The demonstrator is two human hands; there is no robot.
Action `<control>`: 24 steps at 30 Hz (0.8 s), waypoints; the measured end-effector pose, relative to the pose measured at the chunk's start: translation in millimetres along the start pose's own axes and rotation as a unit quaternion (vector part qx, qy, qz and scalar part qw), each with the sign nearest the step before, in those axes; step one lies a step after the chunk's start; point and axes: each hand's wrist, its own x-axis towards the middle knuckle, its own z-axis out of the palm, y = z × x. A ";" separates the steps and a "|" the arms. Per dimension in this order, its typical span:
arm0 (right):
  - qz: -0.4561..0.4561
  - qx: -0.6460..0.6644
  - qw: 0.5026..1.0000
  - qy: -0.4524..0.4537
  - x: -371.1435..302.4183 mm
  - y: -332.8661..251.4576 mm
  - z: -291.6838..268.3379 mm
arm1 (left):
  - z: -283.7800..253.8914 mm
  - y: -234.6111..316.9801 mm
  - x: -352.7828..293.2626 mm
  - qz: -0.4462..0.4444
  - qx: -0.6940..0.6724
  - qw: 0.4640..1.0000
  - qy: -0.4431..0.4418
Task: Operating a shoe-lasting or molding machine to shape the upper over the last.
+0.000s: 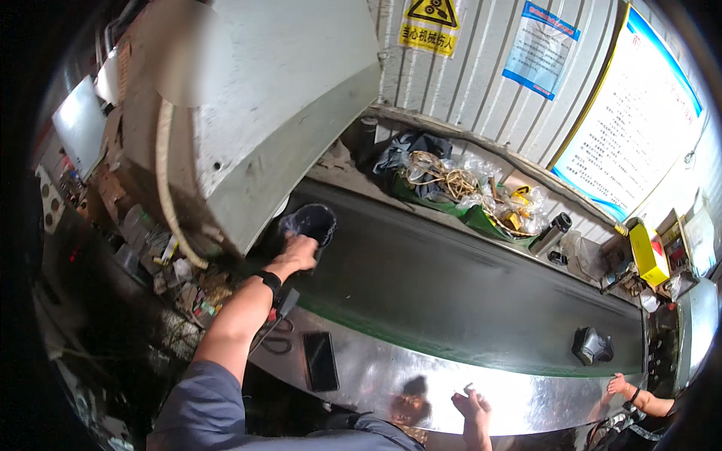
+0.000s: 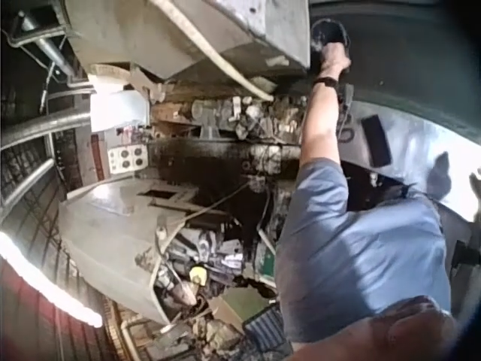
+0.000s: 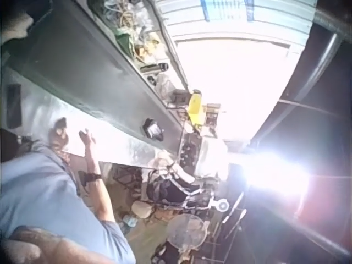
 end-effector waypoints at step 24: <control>0.132 0.294 0.946 -0.019 23.7 -14.9 -1.0 | 73.6 -162.4 27.0 -0.250 -0.248 0.923 0.155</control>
